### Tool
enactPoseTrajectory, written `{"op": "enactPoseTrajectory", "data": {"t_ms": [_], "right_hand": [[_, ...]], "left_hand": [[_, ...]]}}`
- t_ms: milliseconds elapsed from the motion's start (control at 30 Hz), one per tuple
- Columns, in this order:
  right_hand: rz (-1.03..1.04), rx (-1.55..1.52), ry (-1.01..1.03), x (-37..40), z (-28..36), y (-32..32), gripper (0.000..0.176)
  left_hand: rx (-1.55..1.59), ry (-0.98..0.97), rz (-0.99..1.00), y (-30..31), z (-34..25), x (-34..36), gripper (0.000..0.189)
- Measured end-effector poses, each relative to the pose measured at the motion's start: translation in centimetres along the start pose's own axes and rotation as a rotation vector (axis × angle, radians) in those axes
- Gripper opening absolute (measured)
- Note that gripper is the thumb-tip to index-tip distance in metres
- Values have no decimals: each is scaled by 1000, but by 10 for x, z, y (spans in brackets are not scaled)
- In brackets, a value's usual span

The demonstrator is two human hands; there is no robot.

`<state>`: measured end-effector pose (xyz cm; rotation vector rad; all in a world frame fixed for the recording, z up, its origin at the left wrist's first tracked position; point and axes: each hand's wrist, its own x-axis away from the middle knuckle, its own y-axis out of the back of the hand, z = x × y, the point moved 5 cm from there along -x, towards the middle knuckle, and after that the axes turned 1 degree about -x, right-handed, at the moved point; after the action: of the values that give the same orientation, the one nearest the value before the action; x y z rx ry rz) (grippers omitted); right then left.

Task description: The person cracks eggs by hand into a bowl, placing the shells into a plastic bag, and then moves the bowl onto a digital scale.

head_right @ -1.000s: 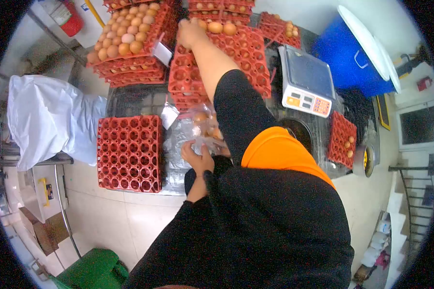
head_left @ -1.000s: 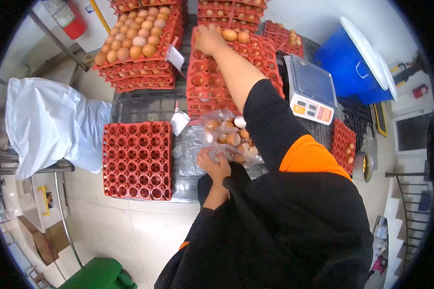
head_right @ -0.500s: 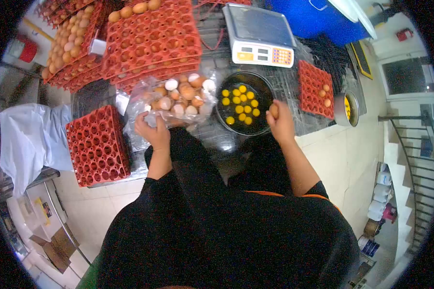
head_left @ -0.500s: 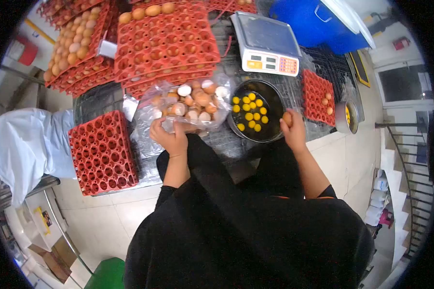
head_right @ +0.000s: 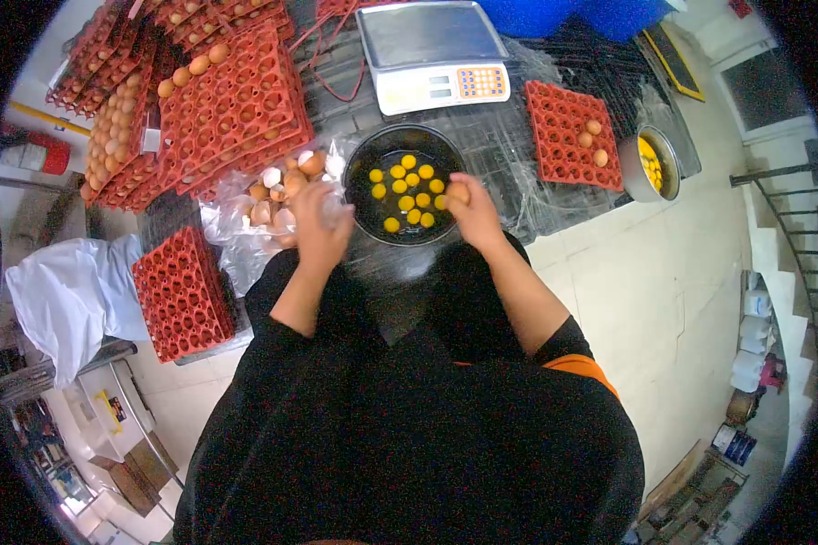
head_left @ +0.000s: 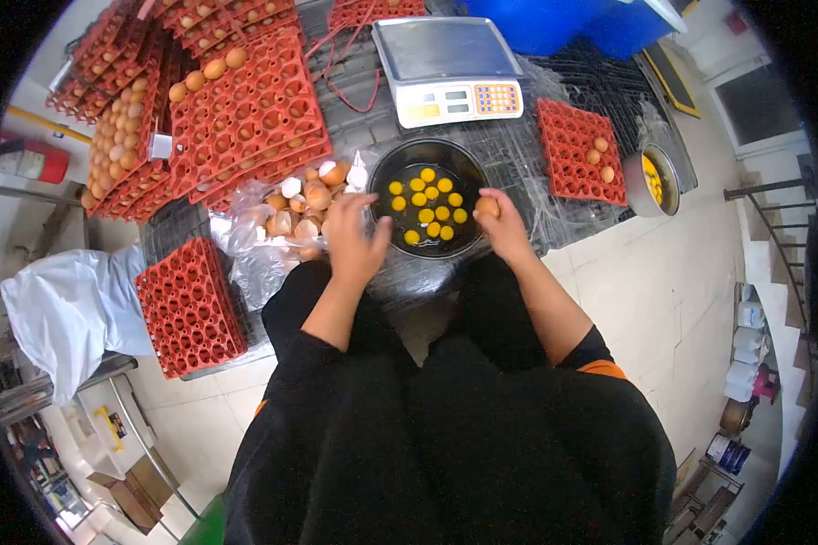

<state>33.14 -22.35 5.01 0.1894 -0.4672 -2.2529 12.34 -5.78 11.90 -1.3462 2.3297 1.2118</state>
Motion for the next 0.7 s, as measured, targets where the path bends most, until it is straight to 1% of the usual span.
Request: {"op": "enactPoseTrajectory", "data": {"t_ms": [67,100,167,200,233,267,300,400,433,533,633,700], "right_hand": [[163,-787,-482,-3,19,-10,37],[292,-976,-508,-6,28,-14,37],[329,-999,-533,-7,37,-16,39],[353,-1009,-545,-9,43,-18,40],[363,-1013,-515,-9,59,-17,41],[380,-1009,-513,-11,56,-18,38],[395,-1007,-511,-14,51,-19,36],[410,-1032,-517,-17,37,-24,33],[413,-1042,-521,-19,33,-26,32],[426,-1058,-531,-25,22,-36,30],[437,-1062,-564,-30,13,-41,33],[448,-1058,-588,-34,0,-46,32]], "left_hand": [[232,169,355,-38,-17,-13,50],[297,144,409,-49,-28,-17,51],[432,94,508,-68,-45,-22,54],[431,71,530,-75,-46,-25,52],[429,50,551,-80,-45,-28,51],[425,30,571,-84,-43,-31,50],[449,103,608,-87,-39,-35,42],[444,66,662,-89,-40,-48,41],[389,142,712,-97,-30,-47,42],[275,36,738,-107,-21,-52,42],[204,-72,681,-118,-13,-52,42],[210,-19,708,-122,-8,-49,40]]}}
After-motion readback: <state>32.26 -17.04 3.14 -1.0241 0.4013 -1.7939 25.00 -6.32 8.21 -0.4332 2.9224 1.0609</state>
